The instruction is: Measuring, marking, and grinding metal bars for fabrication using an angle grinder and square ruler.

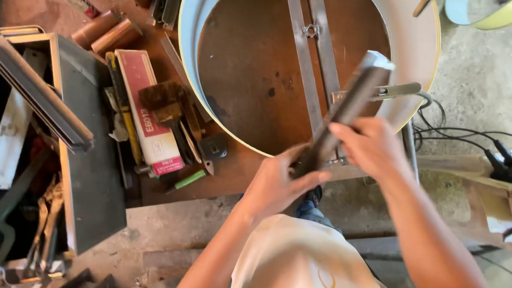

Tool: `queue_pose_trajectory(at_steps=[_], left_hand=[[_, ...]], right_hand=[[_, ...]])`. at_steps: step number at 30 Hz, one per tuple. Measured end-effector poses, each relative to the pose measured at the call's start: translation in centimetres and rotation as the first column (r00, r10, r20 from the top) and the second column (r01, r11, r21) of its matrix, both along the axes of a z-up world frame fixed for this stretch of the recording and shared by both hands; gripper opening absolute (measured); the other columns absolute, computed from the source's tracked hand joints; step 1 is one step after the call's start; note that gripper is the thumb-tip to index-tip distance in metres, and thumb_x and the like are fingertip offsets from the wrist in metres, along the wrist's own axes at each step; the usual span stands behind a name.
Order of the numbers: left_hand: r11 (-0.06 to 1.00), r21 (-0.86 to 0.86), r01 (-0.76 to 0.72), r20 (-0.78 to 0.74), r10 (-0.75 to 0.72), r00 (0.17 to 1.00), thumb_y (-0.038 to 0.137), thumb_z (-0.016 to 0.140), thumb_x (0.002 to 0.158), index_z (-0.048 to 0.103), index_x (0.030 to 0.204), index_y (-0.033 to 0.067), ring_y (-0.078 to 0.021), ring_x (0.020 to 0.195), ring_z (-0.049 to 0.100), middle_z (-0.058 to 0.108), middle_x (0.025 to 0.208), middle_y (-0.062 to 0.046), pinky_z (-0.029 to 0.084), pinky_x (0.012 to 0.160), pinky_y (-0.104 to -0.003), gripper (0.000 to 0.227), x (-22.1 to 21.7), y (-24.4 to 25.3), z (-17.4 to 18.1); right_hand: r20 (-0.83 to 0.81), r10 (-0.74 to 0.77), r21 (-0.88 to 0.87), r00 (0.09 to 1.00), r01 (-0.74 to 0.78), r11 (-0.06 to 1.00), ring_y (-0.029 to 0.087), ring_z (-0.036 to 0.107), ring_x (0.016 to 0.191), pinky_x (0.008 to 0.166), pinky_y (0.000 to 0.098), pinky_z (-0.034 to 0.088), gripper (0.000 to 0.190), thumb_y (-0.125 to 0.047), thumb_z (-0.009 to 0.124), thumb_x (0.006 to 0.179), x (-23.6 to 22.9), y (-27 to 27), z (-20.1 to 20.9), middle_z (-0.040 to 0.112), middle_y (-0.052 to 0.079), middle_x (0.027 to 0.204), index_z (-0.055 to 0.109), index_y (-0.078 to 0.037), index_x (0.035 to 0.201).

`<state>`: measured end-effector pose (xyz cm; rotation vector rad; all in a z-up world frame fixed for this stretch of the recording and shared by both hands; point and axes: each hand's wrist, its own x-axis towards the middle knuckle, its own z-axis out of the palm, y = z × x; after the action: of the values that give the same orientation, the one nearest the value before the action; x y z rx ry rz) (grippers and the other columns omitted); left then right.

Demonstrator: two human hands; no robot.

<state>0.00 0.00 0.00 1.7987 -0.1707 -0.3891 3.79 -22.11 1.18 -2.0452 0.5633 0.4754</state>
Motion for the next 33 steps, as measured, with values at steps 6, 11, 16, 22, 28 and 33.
queue_pose_trajectory(at_steps=[6, 11, 16, 22, 28, 33], left_hand=[[0.998, 0.049, 0.024, -0.158, -0.016, 0.987, 0.032, 0.077, 0.086, 0.07, 0.112, -0.0002, -0.0289, 0.082, 0.077, 0.076, 0.089, -0.02, 0.057, 0.075, -0.038, 0.041, 6.1, 3.0, -5.2], [0.994, 0.084, 0.069, -0.196, -0.052, 0.979, 0.03, 0.079, 0.085, 0.07, 0.108, -0.0025, -0.0326, 0.084, 0.076, 0.075, 0.09, -0.022, 0.057, 0.076, -0.041, 0.041, 7.6, 3.6, -8.3], [0.959, 0.284, 0.026, -0.052, -0.012, 0.999, 0.024, 0.077, 0.086, 0.07, 0.106, -0.0003, -0.0441, 0.091, 0.069, 0.072, 0.092, -0.028, 0.055, 0.081, -0.048, 0.032, 8.6, 4.3, -8.7], [0.938, 0.341, -0.061, 0.014, 0.06, 0.998, 0.018, 0.067, 0.095, 0.07, 0.108, 0.0056, -0.0452, 0.091, 0.068, 0.073, 0.091, -0.025, 0.054, 0.08, -0.051, 0.019, 9.9, 5.2, -9.1], [0.962, 0.16, -0.224, -0.082, 0.239, 0.968, 0.031, 0.088, 0.084, 0.067, 0.097, -0.0032, -0.0251, 0.073, 0.069, 0.07, 0.078, -0.014, 0.056, 0.068, -0.039, 0.042, 9.7, 5.3, -6.7], [0.828, -0.33, -0.453, -0.465, 0.275, 0.841, 0.018, 0.074, 0.095, 0.06, 0.115, -0.0088, -0.0226, 0.064, 0.055, 0.06, 0.08, -0.012, 0.045, 0.055, -0.035, 0.035, 8.7, 1.5, -8.1]], right_hand=[[-0.007, -0.198, 0.187, 0.98, 0.196, 0.963, 0.011, 0.046, 0.045, 0.042, 0.0323, 0.036, 0.038, -0.029, 0.068, 0.096, 3.6, 7.3, -5.8, 0.053, 0.003, 0.056, 0.065, 0.002, 0.073], [0.008, -0.181, -0.029, 0.983, 0.181, 0.983, 0.015, 0.057, 0.046, 0.044, 0.0315, 0.044, 0.048, -0.038, 0.066, 0.098, 2.9, 9.1, -5.5, 0.06, 0.007, 0.057, 0.065, 0.004, 0.074], [-0.133, -0.149, -0.092, 0.98, 0.137, 0.986, 0.021, 0.067, 0.052, 0.049, 0.0334, 0.053, 0.052, -0.045, 0.066, 0.097, 2.0, 9.3, -6.7, 0.067, 0.011, 0.061, 0.069, 0.003, 0.077], [-0.045, -0.263, 0.323, 0.964, 0.263, 0.909, 0.018, 0.075, 0.068, 0.061, 0.0326, 0.062, 0.04, -0.039, 0.069, 0.091, 1.8, 9.0, -9.4, 0.076, 0.012, 0.082, 0.071, 0.0, 0.091], [-0.051, 0.075, -0.424, 0.996, -0.09, 0.901, 0.029, 0.068, 0.084, 0.073, 0.0393, 0.052, 0.044, -0.046, 0.072, 0.092, 2.3, 9.6, -2.4, 0.074, 0.018, 0.086, 0.077, -0.004, 0.106], [0.432, 0.237, -0.002, 0.87, -0.262, 0.965, 0.014, 0.072, 0.089, 0.078, 0.0293, 0.054, 0.042, -0.034, 0.07, 0.096, 6.2, 8.0, -0.9, 0.077, 0.013, 0.098, 0.071, 0.003, 0.114]])
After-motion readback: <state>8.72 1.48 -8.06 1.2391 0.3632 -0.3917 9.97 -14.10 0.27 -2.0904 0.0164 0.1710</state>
